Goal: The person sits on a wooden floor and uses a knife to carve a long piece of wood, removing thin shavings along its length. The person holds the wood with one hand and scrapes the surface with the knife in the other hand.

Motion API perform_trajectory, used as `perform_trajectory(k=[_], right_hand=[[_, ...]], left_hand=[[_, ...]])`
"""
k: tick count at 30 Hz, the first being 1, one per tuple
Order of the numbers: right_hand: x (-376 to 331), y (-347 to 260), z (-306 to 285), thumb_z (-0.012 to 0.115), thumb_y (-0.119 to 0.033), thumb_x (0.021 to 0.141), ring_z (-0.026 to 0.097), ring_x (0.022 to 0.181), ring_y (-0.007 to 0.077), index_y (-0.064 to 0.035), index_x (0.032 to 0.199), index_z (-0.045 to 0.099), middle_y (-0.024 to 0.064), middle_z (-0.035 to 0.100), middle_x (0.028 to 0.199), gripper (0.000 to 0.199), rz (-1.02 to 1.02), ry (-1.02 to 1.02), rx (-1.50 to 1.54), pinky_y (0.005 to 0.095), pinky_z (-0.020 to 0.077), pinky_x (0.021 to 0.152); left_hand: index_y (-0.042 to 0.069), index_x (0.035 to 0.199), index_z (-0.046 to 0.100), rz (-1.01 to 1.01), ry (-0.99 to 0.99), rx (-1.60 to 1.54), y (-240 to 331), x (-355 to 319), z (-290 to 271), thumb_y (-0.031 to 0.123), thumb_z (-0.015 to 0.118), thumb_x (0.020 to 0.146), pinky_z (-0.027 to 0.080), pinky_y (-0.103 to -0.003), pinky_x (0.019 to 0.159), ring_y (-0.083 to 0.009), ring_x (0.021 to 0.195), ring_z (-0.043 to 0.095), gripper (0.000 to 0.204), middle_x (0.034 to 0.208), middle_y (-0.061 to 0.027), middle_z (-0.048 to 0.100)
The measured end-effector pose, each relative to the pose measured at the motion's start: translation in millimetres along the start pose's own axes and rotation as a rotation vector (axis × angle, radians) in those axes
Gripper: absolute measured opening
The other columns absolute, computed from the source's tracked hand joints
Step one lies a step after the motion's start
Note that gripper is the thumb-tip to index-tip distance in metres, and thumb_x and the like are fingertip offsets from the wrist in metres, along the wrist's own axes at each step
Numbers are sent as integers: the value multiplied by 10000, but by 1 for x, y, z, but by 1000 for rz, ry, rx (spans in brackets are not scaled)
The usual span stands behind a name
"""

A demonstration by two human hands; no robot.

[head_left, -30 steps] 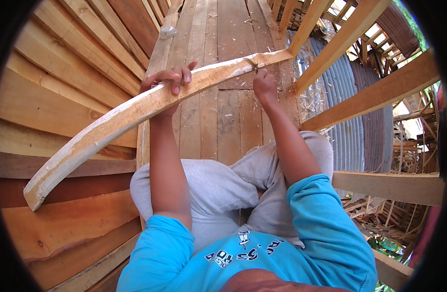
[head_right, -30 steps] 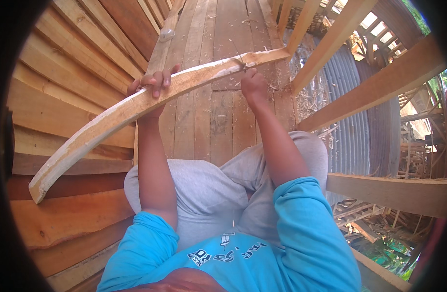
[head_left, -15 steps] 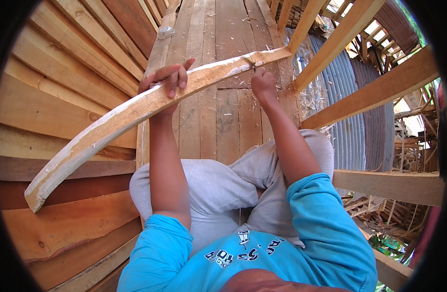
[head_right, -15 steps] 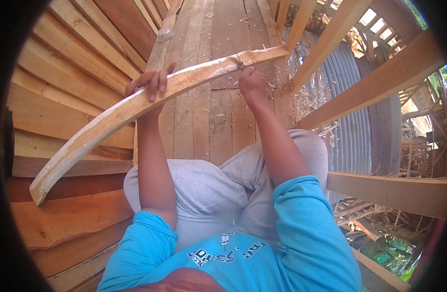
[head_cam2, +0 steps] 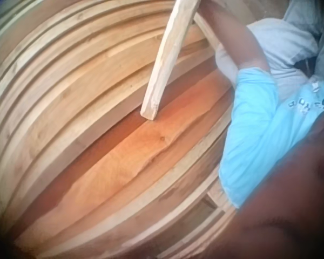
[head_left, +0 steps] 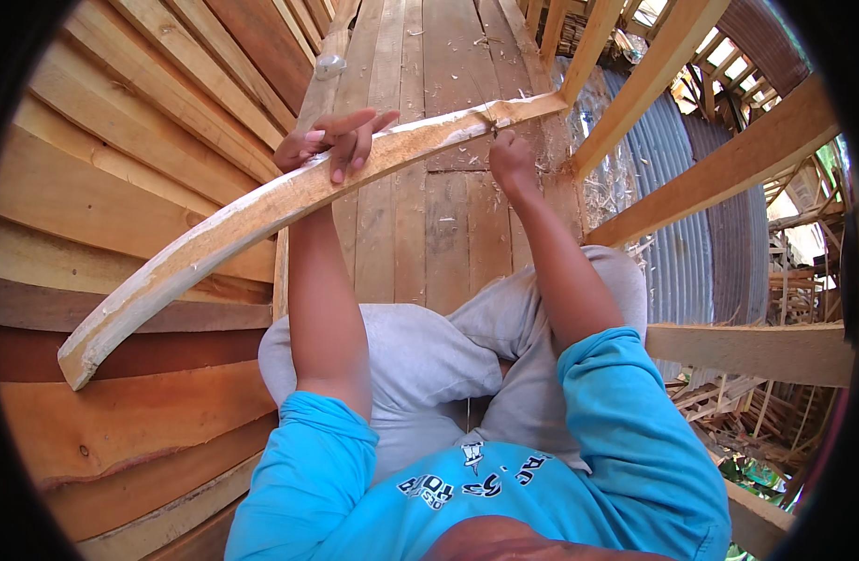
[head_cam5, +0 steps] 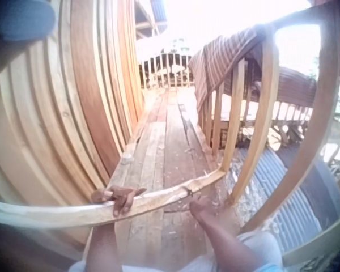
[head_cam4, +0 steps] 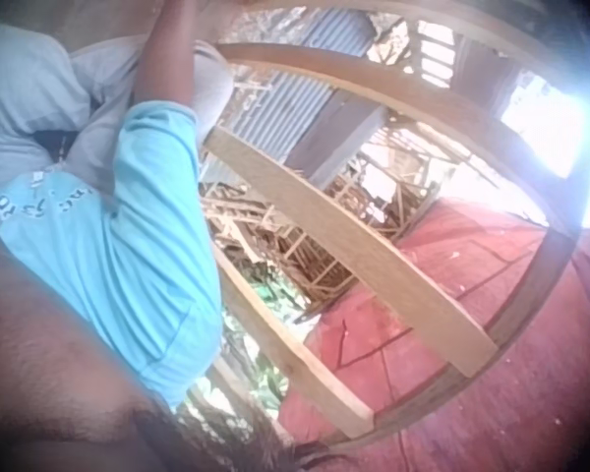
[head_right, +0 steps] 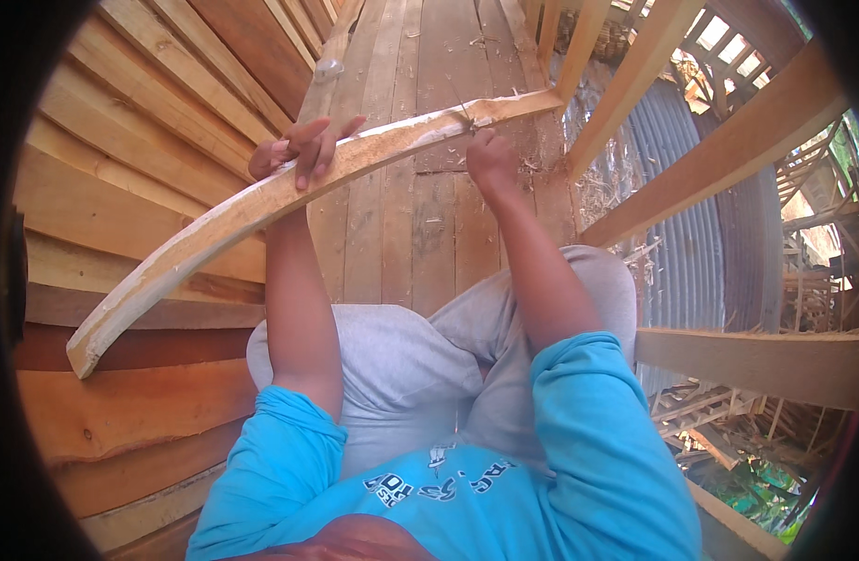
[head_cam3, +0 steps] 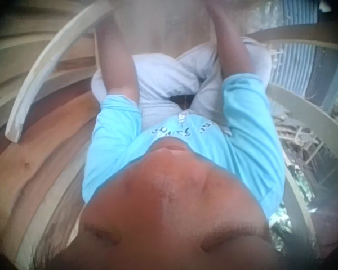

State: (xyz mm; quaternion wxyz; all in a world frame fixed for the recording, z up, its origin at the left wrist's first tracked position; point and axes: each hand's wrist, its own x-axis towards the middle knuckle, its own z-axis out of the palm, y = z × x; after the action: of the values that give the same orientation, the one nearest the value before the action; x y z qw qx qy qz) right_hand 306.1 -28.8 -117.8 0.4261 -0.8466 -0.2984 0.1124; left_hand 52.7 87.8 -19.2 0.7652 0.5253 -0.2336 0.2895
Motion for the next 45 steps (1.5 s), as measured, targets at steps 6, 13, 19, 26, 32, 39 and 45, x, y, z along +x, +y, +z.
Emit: perform_trajectory(k=[6,13,19,26,32,39,45], right_hand=[[3,2,0,310,-342,969,633,992,521,137,883,685,383,649,949,614,2,-30,-6,544,476,934],[3,0,-4,304,-362,981,634,1015,508,117,902,698,375,652,981,625,48,-54,-8,540,470,959],[-1,-1,-11,320,-372,990,661,883,505,78,790,703,337,667,858,624,-60,40,-173,557,514,858],[-20,-18,-15,329,-376,1002,680,787,483,24,723,714,281,684,765,622,-215,17,-252,557,542,767],[-6,-7,-14,329,-379,1003,669,854,504,41,793,717,312,683,849,609,-45,53,-227,569,526,816],[2,-3,-14,326,-371,999,657,911,516,71,855,711,340,674,903,604,-50,8,-179,576,509,866],[-7,-16,-15,327,-376,1002,653,915,517,69,835,709,339,671,901,609,-91,-29,-143,578,506,864]], left_hand=[[-101,1395,483,145,101,-123,-23,-12,-1,318,330,892,85,-550,1243,-160,863,582,673,539,20,515],[-66,1419,475,132,50,-90,-25,-7,-10,312,365,887,85,-555,1243,-150,865,583,662,537,33,535],[-86,1427,452,209,-14,-89,-23,-5,-14,305,349,907,90,-547,1243,-147,926,576,658,530,34,518],[-70,1417,476,194,-56,-46,-22,-3,-9,319,344,914,87,-549,1239,-143,917,604,649,526,23,527],[-21,1375,554,79,-128,89,-10,17,4,294,352,918,96,-535,1235,-132,836,622,590,496,25,516],[158,1000,762,112,94,19,-22,7,10,309,456,917,166,-453,1219,-94,690,561,352,523,37,598],[222,537,670,170,-28,-21,-20,1,-6,299,464,930,285,-338,984,-88,673,550,450,548,44,631]])
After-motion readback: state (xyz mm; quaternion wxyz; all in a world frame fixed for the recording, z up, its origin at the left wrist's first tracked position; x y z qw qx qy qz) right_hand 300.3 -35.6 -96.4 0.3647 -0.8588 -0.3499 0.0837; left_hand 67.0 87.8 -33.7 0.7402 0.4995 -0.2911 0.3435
